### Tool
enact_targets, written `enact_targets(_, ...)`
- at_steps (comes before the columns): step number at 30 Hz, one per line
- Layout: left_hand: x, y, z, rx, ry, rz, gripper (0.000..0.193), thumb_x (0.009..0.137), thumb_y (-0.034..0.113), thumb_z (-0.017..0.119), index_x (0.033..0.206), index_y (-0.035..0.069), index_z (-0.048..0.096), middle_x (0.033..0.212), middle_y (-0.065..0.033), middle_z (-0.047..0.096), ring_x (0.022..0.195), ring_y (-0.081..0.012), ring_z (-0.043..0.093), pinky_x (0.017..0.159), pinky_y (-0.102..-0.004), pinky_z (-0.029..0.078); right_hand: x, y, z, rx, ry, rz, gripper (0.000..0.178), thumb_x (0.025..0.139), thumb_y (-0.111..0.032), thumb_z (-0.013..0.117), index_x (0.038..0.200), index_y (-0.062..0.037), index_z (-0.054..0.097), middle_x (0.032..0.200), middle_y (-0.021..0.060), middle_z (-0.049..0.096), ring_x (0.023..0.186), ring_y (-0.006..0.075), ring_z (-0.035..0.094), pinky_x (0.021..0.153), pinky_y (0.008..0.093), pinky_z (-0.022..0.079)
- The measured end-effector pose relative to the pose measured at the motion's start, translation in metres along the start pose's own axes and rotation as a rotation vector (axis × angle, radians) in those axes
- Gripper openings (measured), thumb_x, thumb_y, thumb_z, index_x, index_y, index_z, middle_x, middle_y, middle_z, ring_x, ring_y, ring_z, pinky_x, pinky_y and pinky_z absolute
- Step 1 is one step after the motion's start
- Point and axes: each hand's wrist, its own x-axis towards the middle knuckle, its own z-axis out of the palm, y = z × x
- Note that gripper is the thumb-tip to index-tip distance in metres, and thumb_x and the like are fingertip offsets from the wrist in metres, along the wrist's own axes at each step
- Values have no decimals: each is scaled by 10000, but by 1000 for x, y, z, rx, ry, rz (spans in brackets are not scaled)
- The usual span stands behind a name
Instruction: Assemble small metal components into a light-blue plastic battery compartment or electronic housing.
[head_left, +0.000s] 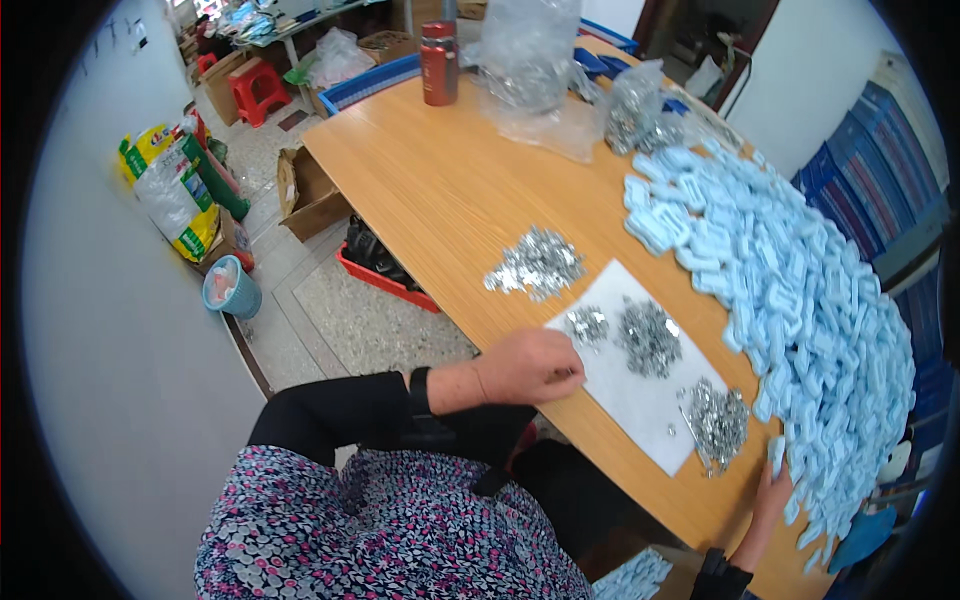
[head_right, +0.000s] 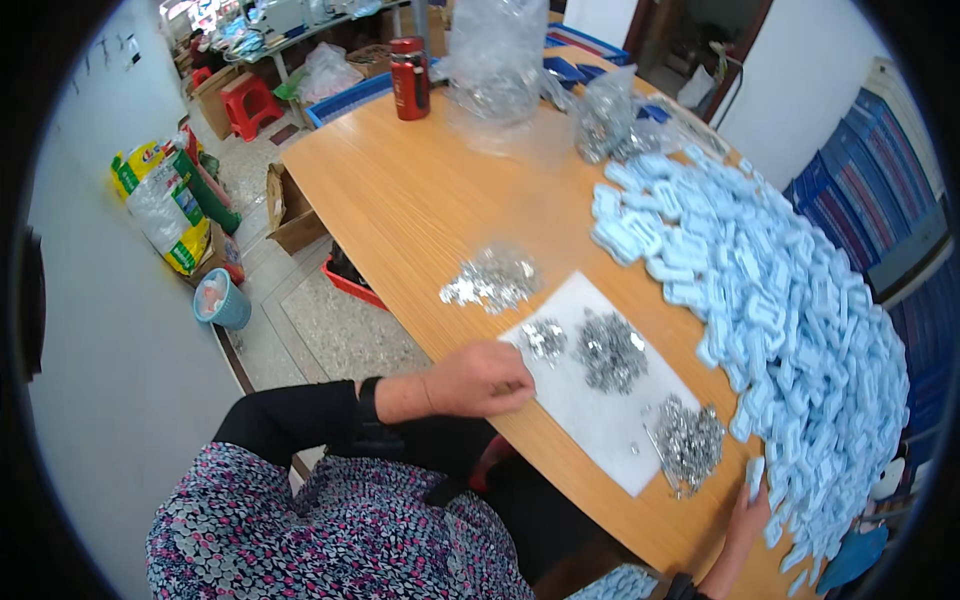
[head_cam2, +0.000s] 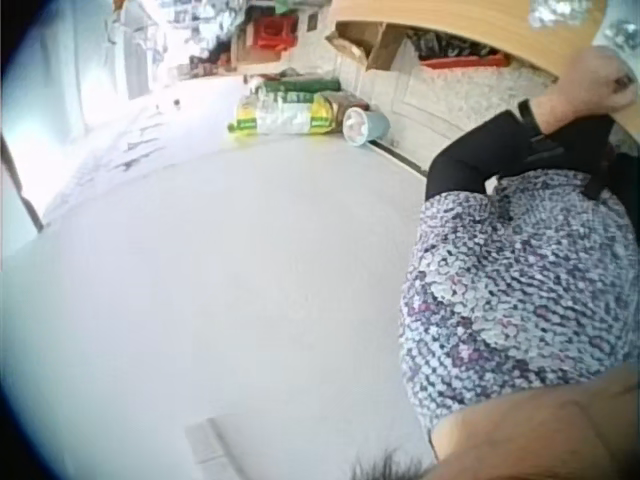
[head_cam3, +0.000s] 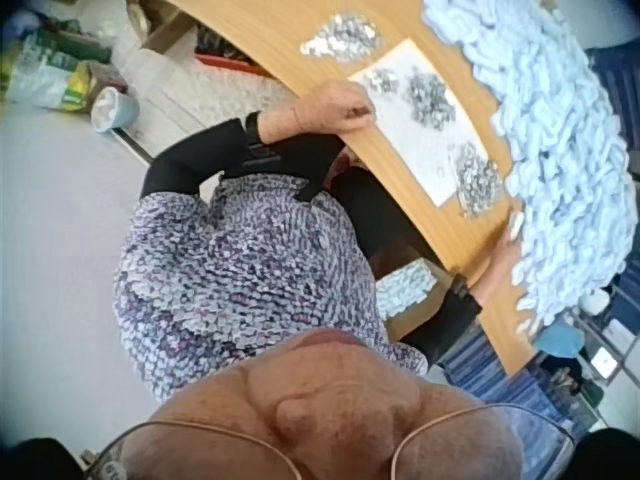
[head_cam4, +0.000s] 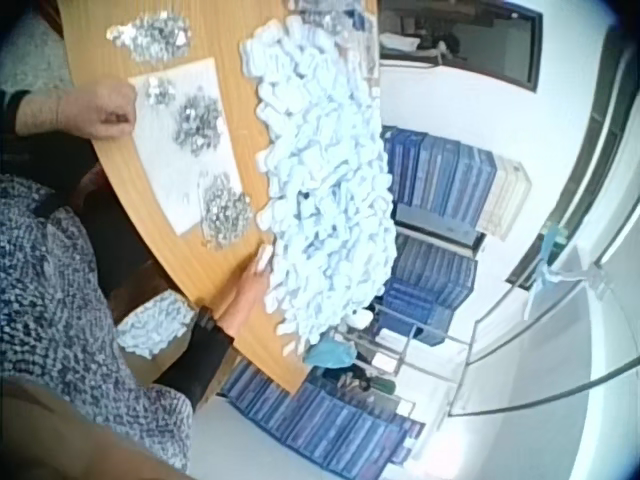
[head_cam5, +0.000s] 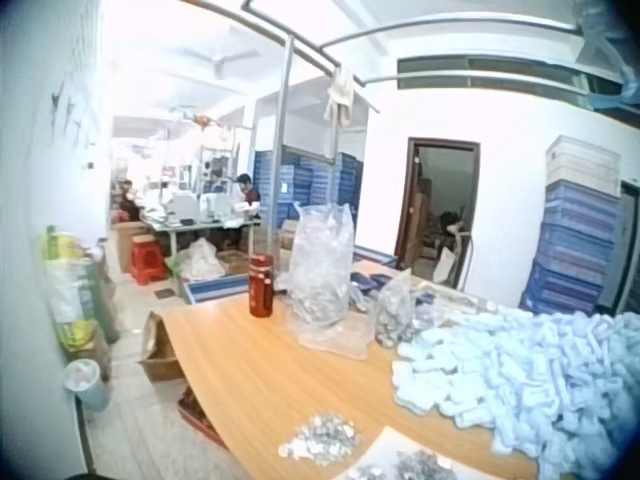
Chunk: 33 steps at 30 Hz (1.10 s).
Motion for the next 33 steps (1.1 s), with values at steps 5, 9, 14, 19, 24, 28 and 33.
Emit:
enact_targets(5,-8,0,1,-30,-44,20,92,867,155,712,850,68,685,774,-95,632,741,-283,643,635,-390,520,-5,50,5,43,212,9,440,1004,-248,569,1328,49,559,1141,251,681,1006,351,681,875,422,522)
enact_targets(9,-15,4,-3,-38,-39,15,100,902,161,675,943,70,681,814,-91,633,802,-282,640,683,-394,526,-54,-68,-29,746,72,353,521,999,-336,610,1387,-12,482,1028,119,678,743,174,662,631,297,528)
enact_targets(14,-12,-6,-9,-178,-75,-71,183,878,111,659,1053,61,675,879,-107,625,829,-293,643,715,-388,530,-96,-217,-33,1263,-187,263,495,1010,-274,570,1428,-37,451,1170,141,650,1018,221,654,780,392,552)
enact_targets(19,-5,-11,-19,-159,11,-127,200,842,21,659,1035,52,701,868,-124,634,763,-286,642,665,-358,522,-89,-318,3,1409,-675,252,494,1006,-200,576,1435,4,441,1266,145,621,1098,248,643,889,399,550)
enact_targets(24,2,-12,-14,-303,46,-222,176,878,-41,656,1038,15,703,864,-90,653,730,-173,647,656,-282,512,-88,-338,27,1504,-769,255,518,1019,-232,571,1439,23,406,1184,197,645,932,237,703,846,355,581)
enact_targets(28,1,12,-6,-758,65,-461,267,997,70,573,1242,-25,624,1034,-55,657,899,-113,615,796,-246,506,-103,-332,31,1513,-804,288,528,1018,-233,582,1440,25,399,1171,195,649,929,237,710,858,348,581)
enact_targets(33,17,42,9,-1087,-77,-717,400,1068,243,473,1369,-14,526,1250,-87,612,1126,-156,590,966,-313,476,-118,-326,40,1624,-898,269,511,1023,-230,579,1436,17,406,1187,157,634,966,250,710,858,366,587)
